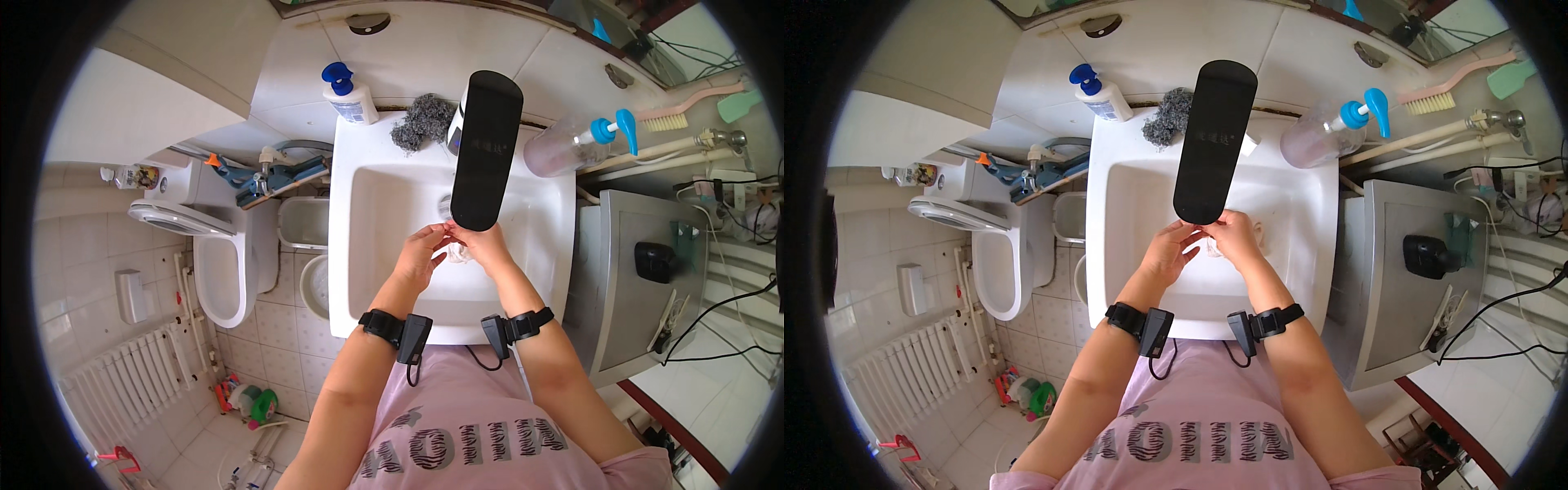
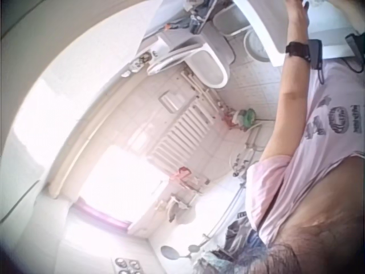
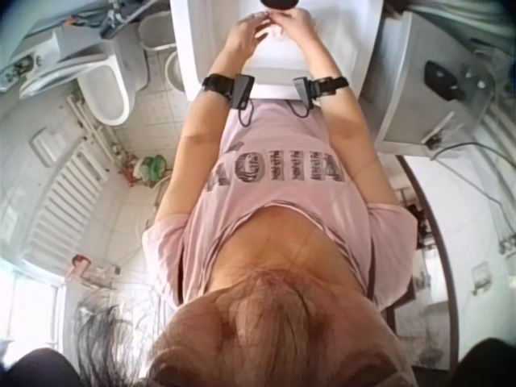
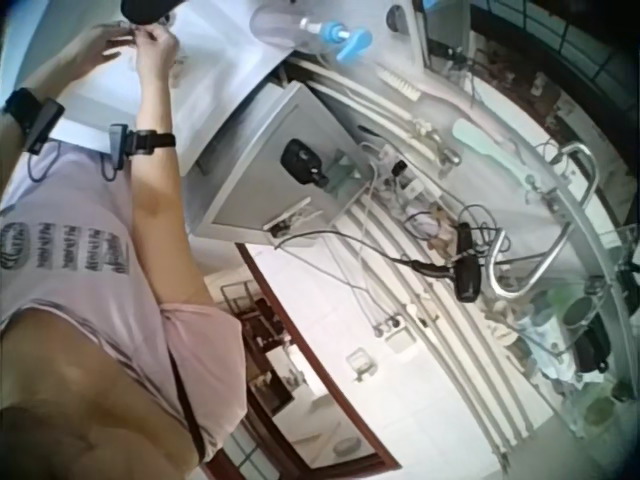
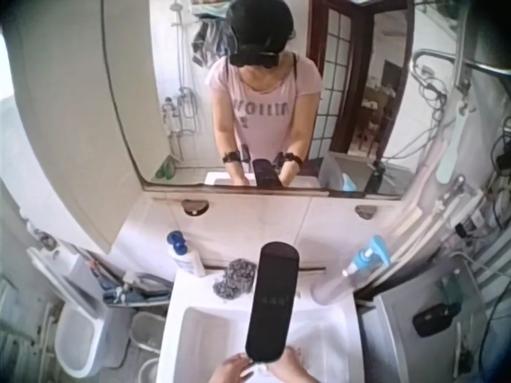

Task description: The recorder washes a small white cloth in a bathroom sink using liquid soap.

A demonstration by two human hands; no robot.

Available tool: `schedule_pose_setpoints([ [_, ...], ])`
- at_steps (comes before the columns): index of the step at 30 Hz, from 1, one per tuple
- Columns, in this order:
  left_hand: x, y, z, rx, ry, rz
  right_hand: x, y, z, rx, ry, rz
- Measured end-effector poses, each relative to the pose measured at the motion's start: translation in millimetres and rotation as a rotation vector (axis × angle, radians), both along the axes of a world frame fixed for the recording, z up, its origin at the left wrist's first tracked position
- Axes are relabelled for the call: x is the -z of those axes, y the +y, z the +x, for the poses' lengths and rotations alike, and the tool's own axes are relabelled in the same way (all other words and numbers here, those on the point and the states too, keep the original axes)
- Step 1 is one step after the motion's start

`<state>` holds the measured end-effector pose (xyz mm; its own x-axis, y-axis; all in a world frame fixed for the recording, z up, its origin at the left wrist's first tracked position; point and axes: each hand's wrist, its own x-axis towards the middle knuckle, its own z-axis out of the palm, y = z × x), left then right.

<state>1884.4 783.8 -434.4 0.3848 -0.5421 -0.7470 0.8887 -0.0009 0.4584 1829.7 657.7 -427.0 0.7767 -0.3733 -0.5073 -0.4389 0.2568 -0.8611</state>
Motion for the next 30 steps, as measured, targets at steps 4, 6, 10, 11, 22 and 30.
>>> schedule_pose_setpoints([
  [4,0,-3,-2,-0.008,0.018,-0.030,2,-5,-2,0.083,0.147,0.230],
  [6,5,-1,-4,-0.018,0.026,-0.052,9,-5,-5,0.121,0.147,0.351],
  [10,5,-2,-2,-0.047,0.053,-0.091,18,-4,-5,0.263,0.113,0.621],
  [11,4,-4,-2,-0.070,0.066,-0.112,19,-5,-4,0.261,0.113,0.620],
  [22,13,-13,-4,-0.129,-0.026,-0.054,-12,-4,0,0.201,0.054,0.512],
  [30,8,-10,-2,-0.040,-0.345,0.042,-13,-5,2,0.182,0.064,0.359],
])
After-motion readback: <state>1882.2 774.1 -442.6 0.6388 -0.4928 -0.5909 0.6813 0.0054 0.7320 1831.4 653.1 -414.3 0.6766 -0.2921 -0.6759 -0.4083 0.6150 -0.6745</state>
